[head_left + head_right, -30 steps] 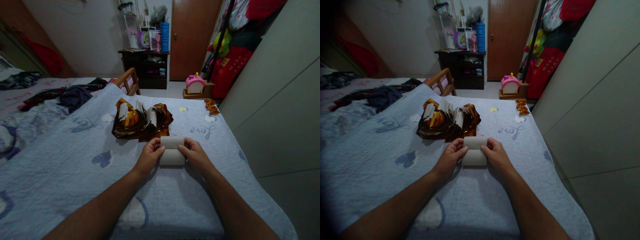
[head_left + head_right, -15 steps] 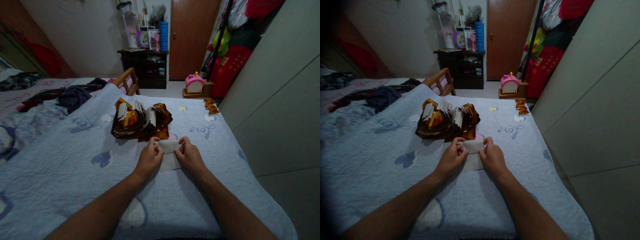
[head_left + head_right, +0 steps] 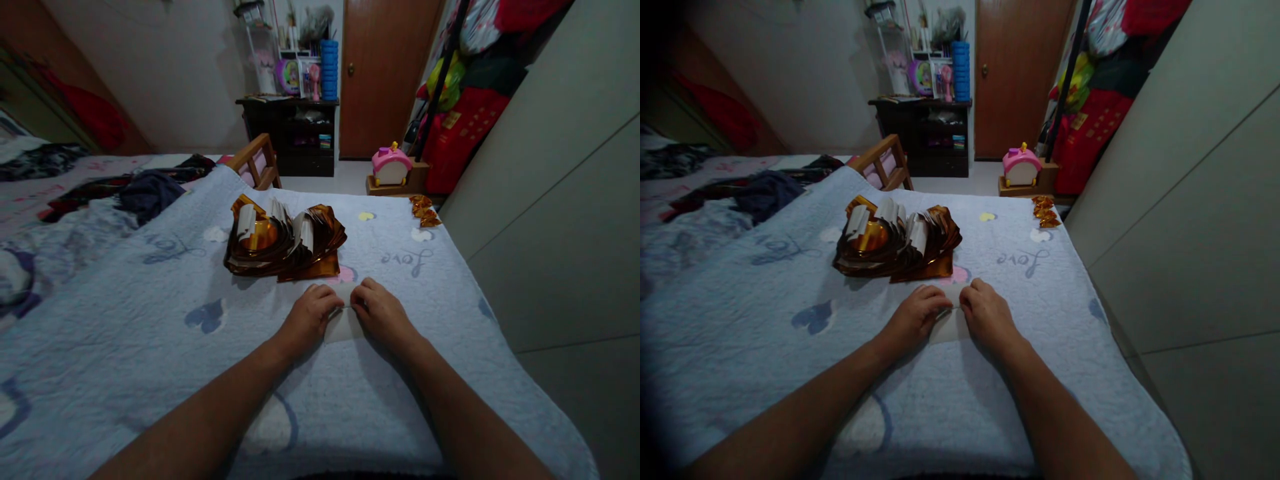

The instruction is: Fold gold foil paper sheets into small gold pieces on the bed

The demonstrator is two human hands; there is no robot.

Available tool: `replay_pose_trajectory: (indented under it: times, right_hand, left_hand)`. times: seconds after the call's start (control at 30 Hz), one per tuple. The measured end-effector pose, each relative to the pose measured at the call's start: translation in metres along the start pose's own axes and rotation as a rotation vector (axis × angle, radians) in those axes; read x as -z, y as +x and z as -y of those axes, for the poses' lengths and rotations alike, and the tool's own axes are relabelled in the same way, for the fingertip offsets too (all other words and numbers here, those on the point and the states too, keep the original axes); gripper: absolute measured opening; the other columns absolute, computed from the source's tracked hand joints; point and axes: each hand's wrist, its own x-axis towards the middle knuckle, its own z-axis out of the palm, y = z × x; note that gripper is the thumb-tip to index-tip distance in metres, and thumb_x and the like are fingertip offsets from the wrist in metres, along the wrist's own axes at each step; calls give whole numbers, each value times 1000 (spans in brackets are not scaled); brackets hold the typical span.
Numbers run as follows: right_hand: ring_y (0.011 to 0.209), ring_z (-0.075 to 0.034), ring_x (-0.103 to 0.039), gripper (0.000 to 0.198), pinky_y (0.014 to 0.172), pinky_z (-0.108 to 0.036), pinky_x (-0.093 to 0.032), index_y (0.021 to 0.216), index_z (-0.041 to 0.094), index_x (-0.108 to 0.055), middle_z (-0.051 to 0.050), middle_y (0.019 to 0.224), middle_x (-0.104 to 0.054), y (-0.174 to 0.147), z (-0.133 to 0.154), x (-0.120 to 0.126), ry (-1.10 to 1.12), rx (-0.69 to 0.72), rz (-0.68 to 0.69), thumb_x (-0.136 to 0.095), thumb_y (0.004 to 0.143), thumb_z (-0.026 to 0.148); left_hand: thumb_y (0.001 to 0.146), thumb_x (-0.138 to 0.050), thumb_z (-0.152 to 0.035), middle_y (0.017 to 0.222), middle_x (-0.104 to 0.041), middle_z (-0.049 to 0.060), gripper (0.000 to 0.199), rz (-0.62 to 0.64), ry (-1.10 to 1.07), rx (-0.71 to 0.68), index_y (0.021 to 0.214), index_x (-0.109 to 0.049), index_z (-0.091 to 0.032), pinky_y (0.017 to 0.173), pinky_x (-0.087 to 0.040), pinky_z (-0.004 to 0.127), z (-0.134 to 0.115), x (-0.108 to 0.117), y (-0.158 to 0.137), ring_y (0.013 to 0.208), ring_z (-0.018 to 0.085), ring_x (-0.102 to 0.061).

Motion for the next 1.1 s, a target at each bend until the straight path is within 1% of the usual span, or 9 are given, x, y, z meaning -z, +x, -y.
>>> replay_pose_trajectory:
  times: [0.1, 0.2, 0.27, 0.47, 0.6, 0.73, 0.83, 1.0, 1.1]
  right_hand:
    - [92, -20, -56, 7, 78, -32, -43, 93, 20, -63, -5, 97, -59, -3, 0, 6, 27, 45, 68, -63, 86, 18]
    - [100, -25, -53, 33, 84, -37, -45, 104, 19, -62, -9, 107, -57, -8, 4, 14, -7, 119, 137, -76, 77, 33]
    - [103, -27, -51, 45, 89, -40, -45, 108, 18, -60, -10, 111, -56, -11, 8, 17, -35, 173, 172, -78, 71, 35]
    - [102, -26, -49, 34, 92, -42, -46, 101, 19, -56, -11, 109, -55, -13, 15, 20, -59, 221, 205, -66, 68, 18]
    - [99, -26, -49, 29, 89, -42, -46, 95, 21, -55, -10, 105, -55, -12, 15, 20, -53, 232, 205, -64, 67, 16]
    - [96, -25, -50, 25, 85, -40, -46, 91, 21, -55, -10, 103, -56, -11, 15, 19, -72, 242, 182, -62, 68, 14]
    - [95, -25, -51, 22, 84, -40, -46, 90, 20, -56, -10, 102, -57, -10, 15, 19, -77, 245, 168, -61, 69, 14]
    - [98, -25, -52, 23, 85, -39, -47, 95, 19, -60, -11, 105, -58, -9, 14, 20, -50, 229, 177, -60, 72, 14]
    - [100, -24, -53, 25, 87, -38, -46, 97, 19, -61, -10, 107, -59, -8, 12, 19, -17, 216, 183, -61, 73, 12]
  left_hand:
    - [84, -51, -2, 101, -68, 8, 33, 32, 25, -40, 101, -72, -20, 87, -49, 37, 2, -1, 0, 97, 23, -58]
    - [82, -51, 0, 103, -67, 9, 35, 29, 9, -42, 103, -72, -19, 89, -49, 38, 2, 0, 1, 99, 23, -58]
    - [81, -51, 1, 103, -67, 8, 37, 26, -16, -29, 104, -73, -19, 90, -49, 38, 2, 1, 1, 100, 23, -58]
    - [87, -51, -5, 103, -67, 8, 33, 17, -83, -3, 104, -74, -21, 92, -50, 38, 4, 1, 1, 100, 22, -59]
    - [87, -50, -3, 103, -67, 8, 33, 24, -88, -8, 103, -73, -21, 92, -50, 38, 5, 2, 1, 100, 22, -59]
    - [85, -48, -1, 99, -66, 7, 32, 37, -71, -25, 96, -72, -20, 90, -49, 37, 5, 3, 2, 98, 22, -59]
    - [87, -49, -5, 99, -66, 8, 27, 46, -70, -31, 94, -71, -19, 89, -49, 37, 3, 5, 2, 97, 22, -58]
    - [88, -58, -17, 105, -64, 8, 14, 125, -77, -7, 98, -68, -20, 96, -48, 39, -4, 15, 1, 104, 24, -57]
    - [82, -67, -21, 115, -61, 9, 26, 222, -118, -3, 107, -66, -20, 101, -47, 41, -5, 24, -1, 112, 26, -54]
